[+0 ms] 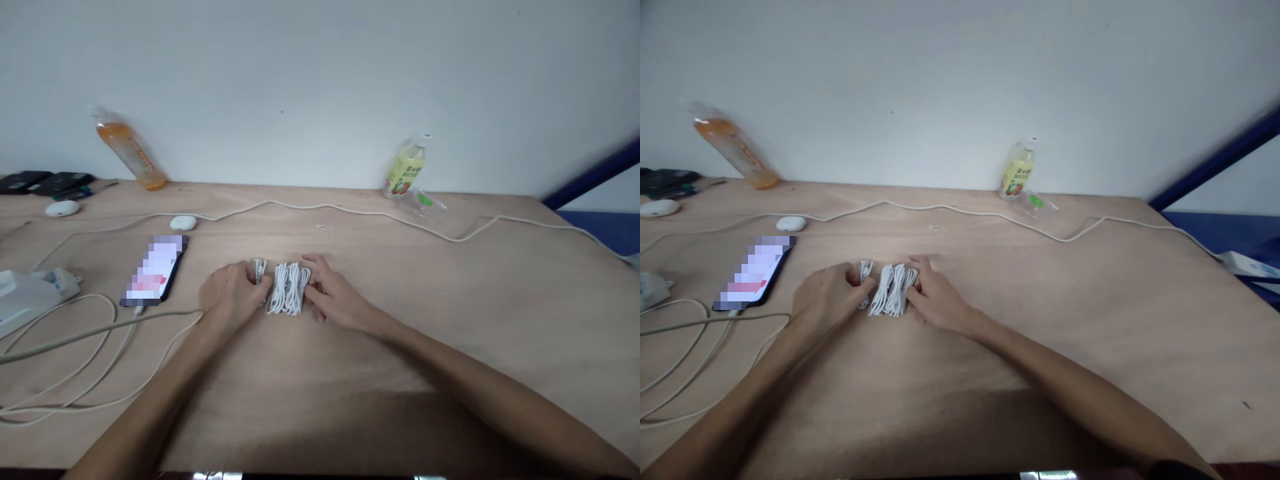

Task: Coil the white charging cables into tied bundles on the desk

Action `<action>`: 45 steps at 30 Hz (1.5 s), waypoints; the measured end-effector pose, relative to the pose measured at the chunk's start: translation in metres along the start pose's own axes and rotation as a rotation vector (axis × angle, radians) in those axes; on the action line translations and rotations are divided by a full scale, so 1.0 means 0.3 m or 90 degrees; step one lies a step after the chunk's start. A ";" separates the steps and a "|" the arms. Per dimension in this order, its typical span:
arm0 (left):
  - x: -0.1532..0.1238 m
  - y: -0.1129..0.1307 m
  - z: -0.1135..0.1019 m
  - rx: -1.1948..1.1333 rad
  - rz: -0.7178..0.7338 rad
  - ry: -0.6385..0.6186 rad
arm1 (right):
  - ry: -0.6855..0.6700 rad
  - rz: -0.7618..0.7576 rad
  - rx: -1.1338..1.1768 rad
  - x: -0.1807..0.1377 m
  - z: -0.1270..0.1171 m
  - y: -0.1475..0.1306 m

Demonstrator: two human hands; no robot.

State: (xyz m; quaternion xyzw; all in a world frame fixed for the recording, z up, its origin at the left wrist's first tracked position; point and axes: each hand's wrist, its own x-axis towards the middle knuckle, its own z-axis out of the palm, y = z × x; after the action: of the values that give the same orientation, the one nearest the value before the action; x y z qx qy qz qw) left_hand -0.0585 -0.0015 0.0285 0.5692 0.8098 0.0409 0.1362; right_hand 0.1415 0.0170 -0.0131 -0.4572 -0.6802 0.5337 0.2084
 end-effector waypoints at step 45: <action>0.048 -0.067 -0.008 -0.011 0.012 0.053 | 0.122 -0.109 -0.227 0.089 0.070 -0.186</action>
State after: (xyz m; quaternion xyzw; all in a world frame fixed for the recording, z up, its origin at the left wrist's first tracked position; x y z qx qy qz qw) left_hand -0.0819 0.0052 0.0239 0.5732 0.8091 0.0732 0.1068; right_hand 0.0899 0.0275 0.0255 -0.4758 -0.7772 0.3395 0.2330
